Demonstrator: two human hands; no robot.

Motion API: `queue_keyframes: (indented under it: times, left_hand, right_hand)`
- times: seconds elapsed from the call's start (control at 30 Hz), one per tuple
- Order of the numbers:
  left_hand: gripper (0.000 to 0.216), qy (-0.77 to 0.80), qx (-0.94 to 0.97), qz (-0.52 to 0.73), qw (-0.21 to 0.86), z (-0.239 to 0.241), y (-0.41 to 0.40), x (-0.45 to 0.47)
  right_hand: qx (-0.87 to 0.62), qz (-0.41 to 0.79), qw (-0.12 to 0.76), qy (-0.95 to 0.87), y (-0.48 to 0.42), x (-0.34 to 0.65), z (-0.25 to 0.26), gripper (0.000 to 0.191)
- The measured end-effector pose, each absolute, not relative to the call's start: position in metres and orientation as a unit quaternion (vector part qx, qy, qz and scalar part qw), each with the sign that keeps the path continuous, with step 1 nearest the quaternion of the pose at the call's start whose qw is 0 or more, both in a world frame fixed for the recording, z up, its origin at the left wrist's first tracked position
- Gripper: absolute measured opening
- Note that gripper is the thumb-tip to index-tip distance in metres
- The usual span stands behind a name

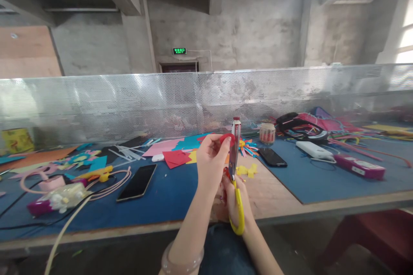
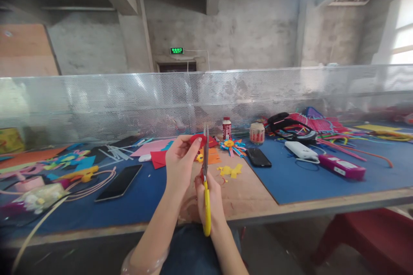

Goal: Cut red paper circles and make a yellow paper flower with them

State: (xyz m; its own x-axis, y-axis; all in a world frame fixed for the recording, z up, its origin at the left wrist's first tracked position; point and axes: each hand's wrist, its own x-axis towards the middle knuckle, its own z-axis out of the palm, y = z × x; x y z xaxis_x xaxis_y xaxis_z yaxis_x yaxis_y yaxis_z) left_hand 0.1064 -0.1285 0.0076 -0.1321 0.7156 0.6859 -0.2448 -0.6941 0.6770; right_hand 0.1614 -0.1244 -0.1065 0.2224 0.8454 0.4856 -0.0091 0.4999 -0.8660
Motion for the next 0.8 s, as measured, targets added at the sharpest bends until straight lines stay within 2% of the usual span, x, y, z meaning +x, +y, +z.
queue_keyframes:
  times: [0.8]
  left_hand:
    - [0.007,0.191,0.567,0.729,0.331,0.0071,-0.1268,0.1063]
  right_hand:
    - [-0.412,0.289,0.662,-0.555,-0.1225,0.1635,-0.1120,0.031]
